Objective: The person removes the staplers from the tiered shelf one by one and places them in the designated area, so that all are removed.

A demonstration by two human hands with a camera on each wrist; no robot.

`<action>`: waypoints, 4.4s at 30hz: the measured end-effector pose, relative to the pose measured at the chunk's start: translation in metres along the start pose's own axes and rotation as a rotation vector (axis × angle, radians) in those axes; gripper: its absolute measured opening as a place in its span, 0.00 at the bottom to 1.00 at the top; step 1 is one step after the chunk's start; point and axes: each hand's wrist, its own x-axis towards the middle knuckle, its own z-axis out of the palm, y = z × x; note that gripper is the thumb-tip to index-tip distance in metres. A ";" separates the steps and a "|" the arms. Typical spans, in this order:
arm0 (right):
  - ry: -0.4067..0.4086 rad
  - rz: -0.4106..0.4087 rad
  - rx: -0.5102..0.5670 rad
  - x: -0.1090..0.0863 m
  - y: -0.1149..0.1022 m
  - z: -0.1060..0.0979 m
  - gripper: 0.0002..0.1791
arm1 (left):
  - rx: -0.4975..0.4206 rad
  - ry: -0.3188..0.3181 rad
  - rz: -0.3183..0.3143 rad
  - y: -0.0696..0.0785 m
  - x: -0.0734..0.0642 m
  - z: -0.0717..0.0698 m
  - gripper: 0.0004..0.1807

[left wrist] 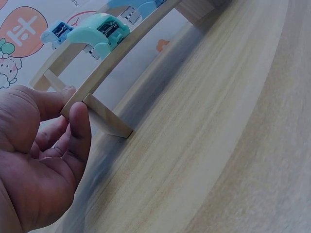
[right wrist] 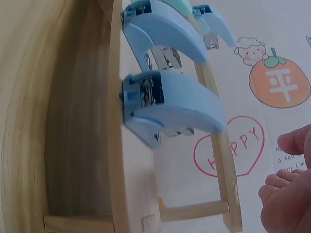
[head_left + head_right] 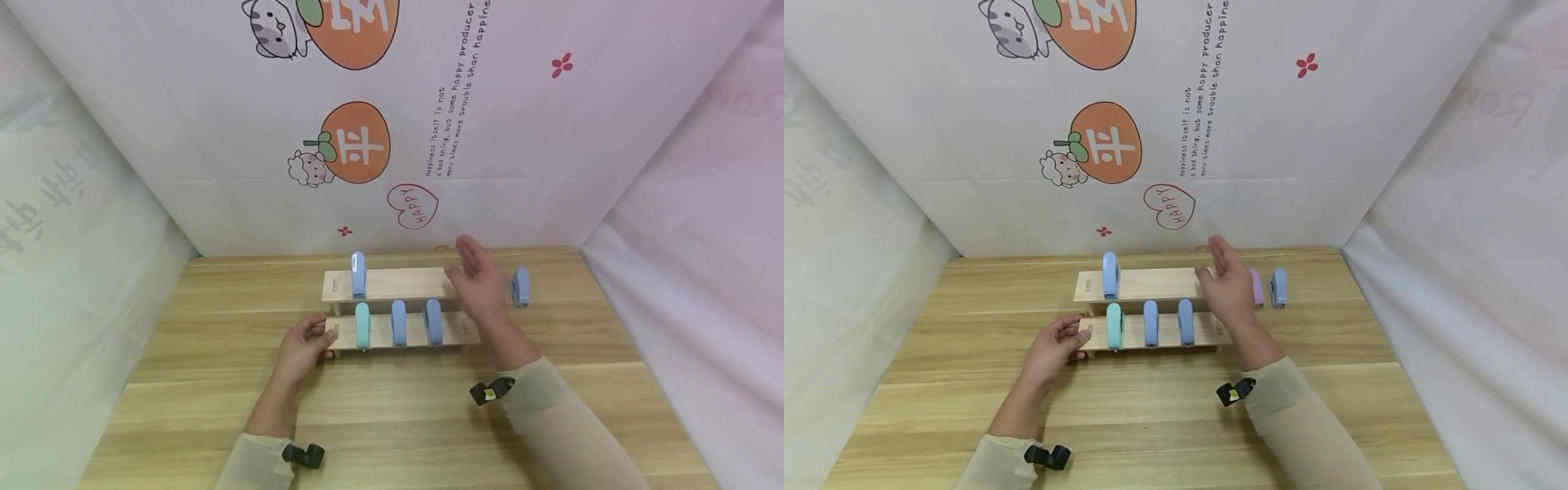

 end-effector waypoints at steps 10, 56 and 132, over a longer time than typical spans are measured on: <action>-0.036 -0.018 0.018 -0.002 -0.005 0.011 0.38 | -0.005 -0.004 -0.001 0.001 0.001 0.000 0.30; -0.230 -0.037 0.060 -0.030 -0.022 0.080 0.38 | -0.009 -0.001 0.002 -0.003 0.002 -0.001 0.28; -0.271 -0.090 -0.250 -0.035 -0.037 0.143 0.37 | -0.025 -0.004 0.024 -0.004 0.001 -0.001 0.29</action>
